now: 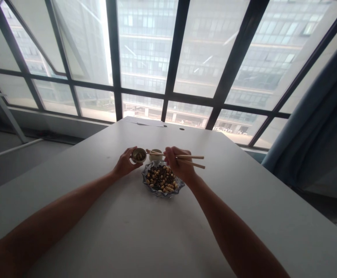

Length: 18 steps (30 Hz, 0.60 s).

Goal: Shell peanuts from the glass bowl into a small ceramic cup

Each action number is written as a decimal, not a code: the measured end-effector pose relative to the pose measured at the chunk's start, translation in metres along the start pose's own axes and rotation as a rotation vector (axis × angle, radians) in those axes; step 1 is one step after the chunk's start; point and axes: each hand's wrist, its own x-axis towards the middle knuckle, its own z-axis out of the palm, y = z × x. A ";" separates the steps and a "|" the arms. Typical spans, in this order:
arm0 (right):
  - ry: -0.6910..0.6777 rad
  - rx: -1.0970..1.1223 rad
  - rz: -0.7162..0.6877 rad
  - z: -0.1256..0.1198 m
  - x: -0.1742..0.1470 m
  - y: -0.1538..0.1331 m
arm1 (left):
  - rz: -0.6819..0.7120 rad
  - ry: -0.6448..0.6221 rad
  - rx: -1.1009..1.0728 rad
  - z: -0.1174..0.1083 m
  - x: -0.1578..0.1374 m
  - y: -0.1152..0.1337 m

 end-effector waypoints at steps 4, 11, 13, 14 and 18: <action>-0.111 0.011 0.018 0.033 0.013 0.015 | 0.013 -0.005 -0.001 0.000 0.000 0.001; 0.001 0.086 0.179 0.030 0.017 0.029 | -0.003 -0.029 -0.008 0.001 0.000 0.001; 0.070 0.066 0.194 0.015 0.011 0.026 | -0.019 -0.042 -0.010 0.001 0.000 0.000; 0.066 0.042 0.195 0.007 0.007 0.024 | -0.029 -0.046 -0.011 0.002 0.000 0.000; -0.127 -0.074 0.179 -0.011 -0.006 0.017 | -0.068 -0.047 -0.007 0.002 0.000 -0.002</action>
